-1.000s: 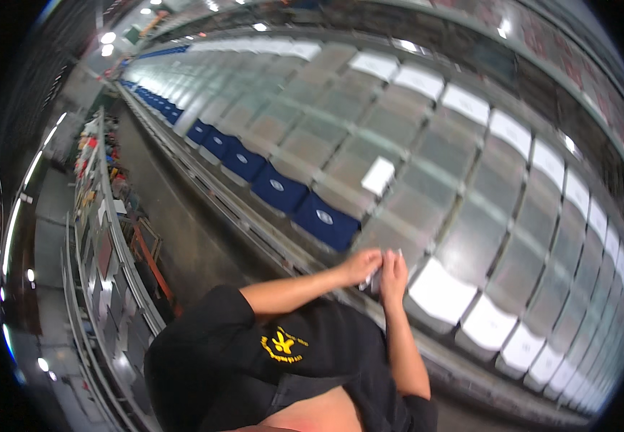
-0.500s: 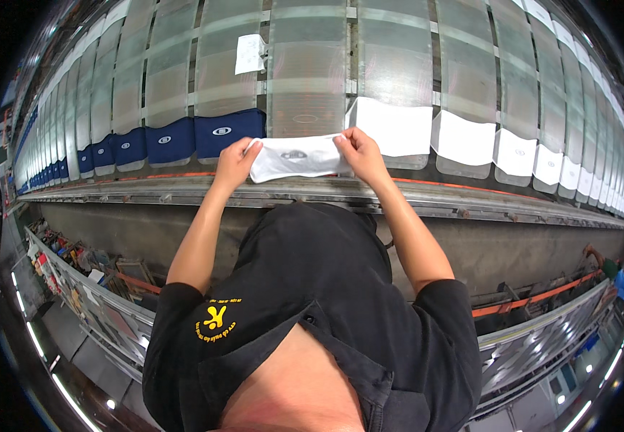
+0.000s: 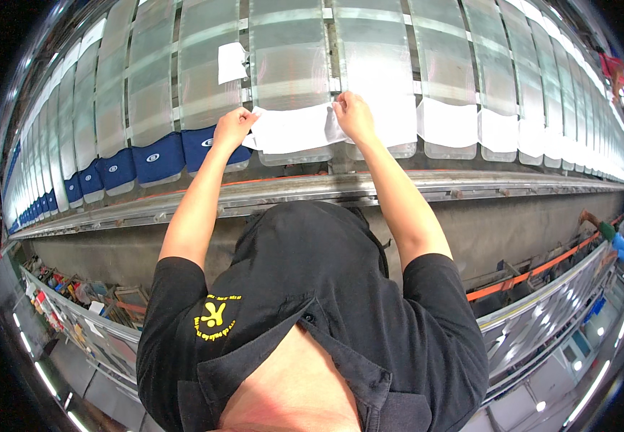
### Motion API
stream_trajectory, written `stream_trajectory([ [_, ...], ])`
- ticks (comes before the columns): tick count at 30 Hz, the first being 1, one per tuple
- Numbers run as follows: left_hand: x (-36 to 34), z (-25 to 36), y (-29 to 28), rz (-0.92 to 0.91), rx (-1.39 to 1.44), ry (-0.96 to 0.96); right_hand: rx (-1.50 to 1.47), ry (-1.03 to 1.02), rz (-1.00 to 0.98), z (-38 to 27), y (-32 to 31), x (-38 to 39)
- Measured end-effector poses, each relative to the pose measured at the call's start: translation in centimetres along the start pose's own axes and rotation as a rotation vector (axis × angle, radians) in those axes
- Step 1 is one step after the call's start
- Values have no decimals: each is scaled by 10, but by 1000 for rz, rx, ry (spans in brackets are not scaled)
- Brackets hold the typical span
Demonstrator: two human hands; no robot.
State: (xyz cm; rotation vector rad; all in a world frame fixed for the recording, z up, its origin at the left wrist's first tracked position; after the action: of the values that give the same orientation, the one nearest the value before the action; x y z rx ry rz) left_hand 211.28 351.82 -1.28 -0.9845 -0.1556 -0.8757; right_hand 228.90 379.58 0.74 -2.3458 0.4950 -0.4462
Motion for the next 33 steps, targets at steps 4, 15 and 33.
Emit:
stream_trajectory([
  [4,10,-17,-14,136,81,20,13,-1,40,3,-18,30],
  [15,54,-17,57,-221,585,-191,-147,235,-194,-1,47,76],
  [33,32,129,103,58,272,89,-442,33,-734,29,-15,94],
])
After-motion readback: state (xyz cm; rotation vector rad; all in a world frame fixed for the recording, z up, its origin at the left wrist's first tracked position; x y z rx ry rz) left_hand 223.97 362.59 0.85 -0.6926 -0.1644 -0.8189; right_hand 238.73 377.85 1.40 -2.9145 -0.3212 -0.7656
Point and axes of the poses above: each hand's wrist, its own x-axis away from the middle knuckle, its own y-axis out of the palm, z = x × y, the point moved 10 cm from there along -x, towards the middle knuckle, and after that the axes turned 10 degrees about -z, right-handed, at the moved point
